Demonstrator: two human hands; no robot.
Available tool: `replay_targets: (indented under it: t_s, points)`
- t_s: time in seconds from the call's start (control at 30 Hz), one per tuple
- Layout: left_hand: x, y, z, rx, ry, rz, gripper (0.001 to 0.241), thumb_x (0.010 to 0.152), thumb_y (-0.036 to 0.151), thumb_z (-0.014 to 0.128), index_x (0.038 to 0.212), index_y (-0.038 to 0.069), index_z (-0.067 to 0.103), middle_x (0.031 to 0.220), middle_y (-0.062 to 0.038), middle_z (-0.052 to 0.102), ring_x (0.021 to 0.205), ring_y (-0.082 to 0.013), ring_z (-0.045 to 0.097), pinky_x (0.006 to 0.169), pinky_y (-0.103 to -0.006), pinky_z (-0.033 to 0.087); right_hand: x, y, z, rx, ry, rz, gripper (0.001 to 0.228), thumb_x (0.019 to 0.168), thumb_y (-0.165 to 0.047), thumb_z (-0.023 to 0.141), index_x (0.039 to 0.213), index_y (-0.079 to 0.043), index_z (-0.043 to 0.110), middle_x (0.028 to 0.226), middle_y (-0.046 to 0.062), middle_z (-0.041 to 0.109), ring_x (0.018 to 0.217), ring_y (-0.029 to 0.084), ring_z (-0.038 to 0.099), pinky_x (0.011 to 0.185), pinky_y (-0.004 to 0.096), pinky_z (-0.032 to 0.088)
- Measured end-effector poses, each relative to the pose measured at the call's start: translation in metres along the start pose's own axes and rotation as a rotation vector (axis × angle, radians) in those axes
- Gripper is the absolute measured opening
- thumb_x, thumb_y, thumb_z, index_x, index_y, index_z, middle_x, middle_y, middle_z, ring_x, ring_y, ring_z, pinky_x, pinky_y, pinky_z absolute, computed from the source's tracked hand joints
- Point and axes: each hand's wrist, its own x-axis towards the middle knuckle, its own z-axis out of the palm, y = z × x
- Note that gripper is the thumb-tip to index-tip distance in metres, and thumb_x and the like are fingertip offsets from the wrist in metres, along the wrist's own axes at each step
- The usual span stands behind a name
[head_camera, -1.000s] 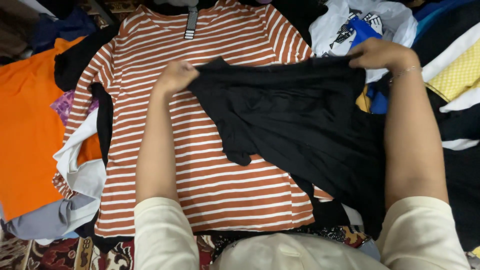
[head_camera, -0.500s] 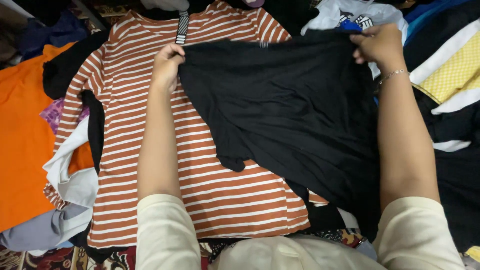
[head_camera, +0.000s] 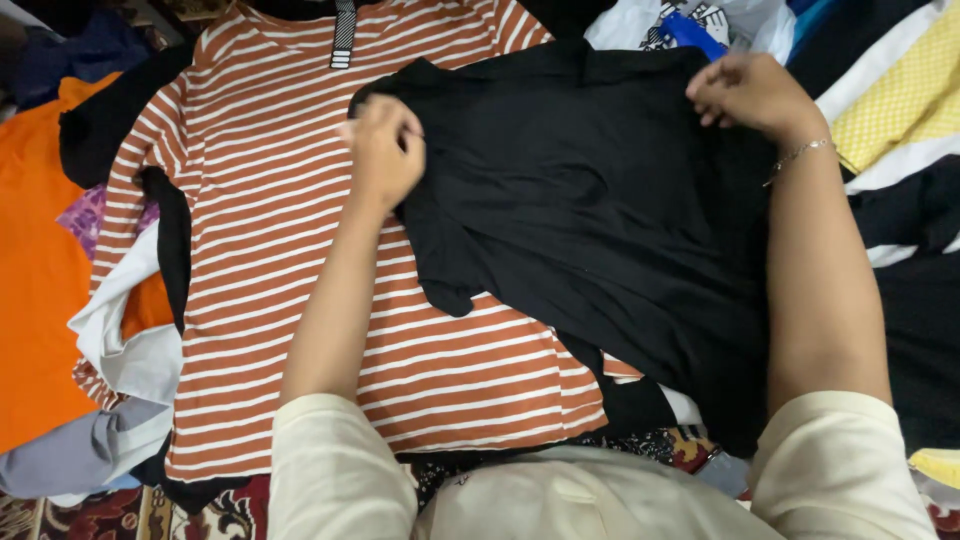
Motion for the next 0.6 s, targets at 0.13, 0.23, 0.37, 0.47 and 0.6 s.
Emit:
replay_targets:
  t_s: [0.13, 0.23, 0.37, 0.47, 0.6]
  points:
    - [-0.01, 0.059, -0.031, -0.425, -0.317, 0.095, 0.017, 0.081, -0.002, 0.056, 0.089, 0.013, 0.062, 0.084, -0.003, 0.052, 0.069, -0.0167, 0.051, 0.068, -0.0311, 0.042, -0.026, -0.007, -0.003, -0.013, -0.091, 0.126, 0.017, 0.102, -0.016, 0.074, 0.1, -0.001, 0.068, 0.087, 0.014, 0.072, 0.078, 0.019, 0.069, 0.071, 0.028, 0.055]
    - [-0.026, 0.08, -0.036, -0.704, -0.649, -0.173, 0.019, 0.092, 0.001, 0.061, 0.098, 0.016, 0.071, 0.067, 0.004, 0.066, 0.06, -0.0012, 0.054, 0.058, -0.0182, 0.043, -0.048, -0.026, 0.001, -0.111, -0.181, 0.231, 0.016, 0.102, -0.014, 0.071, 0.1, 0.002, 0.07, 0.091, 0.017, 0.075, 0.078, 0.024, 0.071, 0.075, 0.032, 0.055]
    - [-0.037, 0.093, -0.044, -0.729, -1.006, -0.273, 0.028, 0.076, 0.02, 0.09, 0.1, 0.014, 0.078, 0.084, 0.001, 0.071, 0.077, -0.0066, 0.062, 0.07, -0.0211, 0.054, -0.055, -0.015, 0.007, -0.364, -0.305, 0.327, 0.019, 0.097, -0.021, 0.075, 0.097, -0.002, 0.075, 0.086, 0.015, 0.077, 0.076, 0.025, 0.069, 0.073, 0.035, 0.053]
    - [-0.042, 0.098, -0.053, -0.553, -1.096, -0.1, 0.043, 0.062, 0.026, 0.097, 0.1, 0.019, 0.078, 0.102, 0.002, 0.069, 0.098, -0.0127, 0.064, 0.089, -0.0256, 0.052, -0.06, -0.008, 0.01, -0.645, -0.327, 0.34, 0.027, 0.086, -0.034, 0.083, 0.099, -0.011, 0.078, 0.09, 0.01, 0.076, 0.083, 0.025, 0.067, 0.078, 0.037, 0.05]
    - [-0.059, 0.087, -0.047, -0.531, -1.025, -0.031, 0.023, 0.081, 0.012, 0.087, 0.1, 0.015, 0.075, 0.099, -0.002, 0.063, 0.092, -0.0146, 0.063, 0.086, -0.0262, 0.053, -0.07, -0.002, 0.012, -0.768, -0.397, 0.426, 0.059, 0.073, -0.041, 0.094, 0.122, -0.014, 0.076, 0.126, 0.008, 0.072, 0.117, 0.032, 0.065, 0.098, 0.045, 0.05]
